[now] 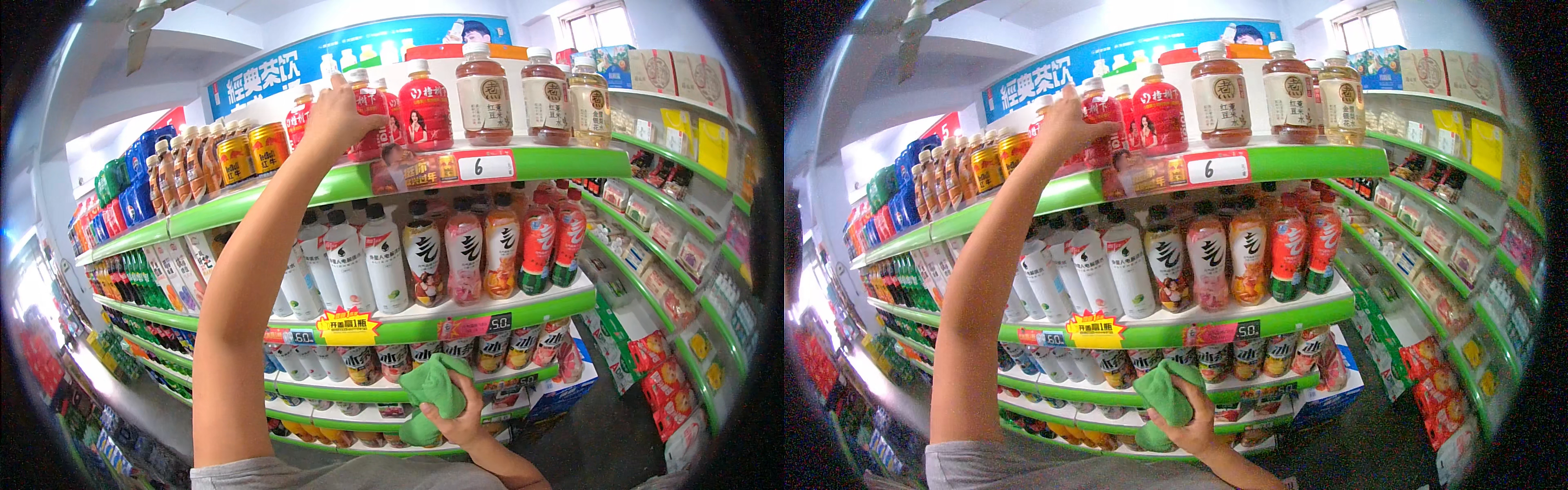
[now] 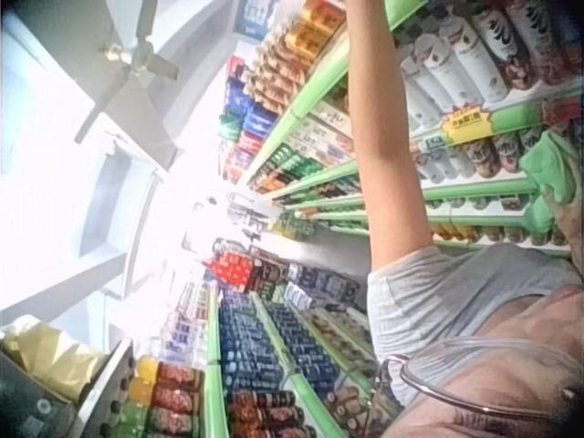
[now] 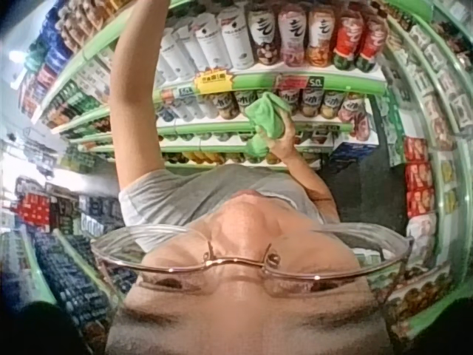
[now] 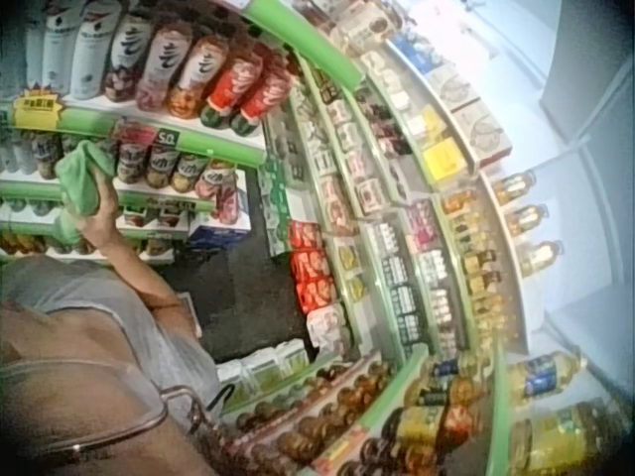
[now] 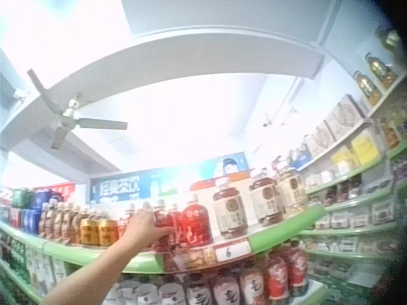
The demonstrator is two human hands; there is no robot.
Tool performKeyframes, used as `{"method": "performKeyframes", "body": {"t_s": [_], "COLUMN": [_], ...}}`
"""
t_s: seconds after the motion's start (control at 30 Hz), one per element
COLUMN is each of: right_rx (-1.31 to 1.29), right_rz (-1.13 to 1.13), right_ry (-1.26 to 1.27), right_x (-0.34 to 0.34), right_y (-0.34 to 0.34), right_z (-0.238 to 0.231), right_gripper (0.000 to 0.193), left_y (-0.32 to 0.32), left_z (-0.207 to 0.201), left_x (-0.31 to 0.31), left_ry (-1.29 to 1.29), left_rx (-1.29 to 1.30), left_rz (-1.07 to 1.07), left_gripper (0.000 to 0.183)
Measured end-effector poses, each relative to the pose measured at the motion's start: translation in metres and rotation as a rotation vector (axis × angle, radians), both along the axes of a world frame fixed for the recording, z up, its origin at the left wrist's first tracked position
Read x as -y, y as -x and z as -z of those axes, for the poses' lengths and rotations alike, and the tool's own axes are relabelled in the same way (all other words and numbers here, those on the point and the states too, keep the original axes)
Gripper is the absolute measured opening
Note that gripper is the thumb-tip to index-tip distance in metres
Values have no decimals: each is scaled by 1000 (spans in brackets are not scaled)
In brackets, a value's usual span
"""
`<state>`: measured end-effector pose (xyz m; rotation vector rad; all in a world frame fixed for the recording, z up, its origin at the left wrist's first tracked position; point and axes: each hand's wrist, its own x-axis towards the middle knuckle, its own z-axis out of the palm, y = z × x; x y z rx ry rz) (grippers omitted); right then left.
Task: The person wipes the surfaces of beverage bottles and cans on a store shelf using a green cloth. They pick up each item, wipe it, and return it to the shelf, working along the aisle.
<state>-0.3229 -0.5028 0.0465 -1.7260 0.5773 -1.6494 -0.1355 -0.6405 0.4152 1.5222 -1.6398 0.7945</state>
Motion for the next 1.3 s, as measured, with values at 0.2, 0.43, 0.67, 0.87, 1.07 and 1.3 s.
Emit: {"method": "performKeyframes", "body": {"t_s": [0.2, 0.43, 0.67, 0.87, 1.07, 1.3], "right_rx": [-40, -38, 7, 35, 132, 296], "right_rz": [42, 68, 69, 68, 136, 263], "right_ry": [64, 49, -8, -22, -42, 53], "right_x": [0, -2, -1, 2, 2, 11], "right_y": [4, 13, 25, 31, 28, 41], "right_z": [-7, -1, 7, 8, 8, -15], "right_gripper": [56, 57, 59, 57, 55, 62], "left_y": [35, 58, 75, 68, 66, 45], "left_z": [12, 13, 14, 22, 10, 184], "left_x": [-19, 32, 58, 67, 5, -118], "left_ry": [158, -6, -230, 16, 289, -14], "left_rx": [-64, -165, -366, -285, -444, -729], "left_rz": [431, 458, 241, 380, 1028, 1116], "left_gripper": [91, 100, 121, 113, 100, 85]}}
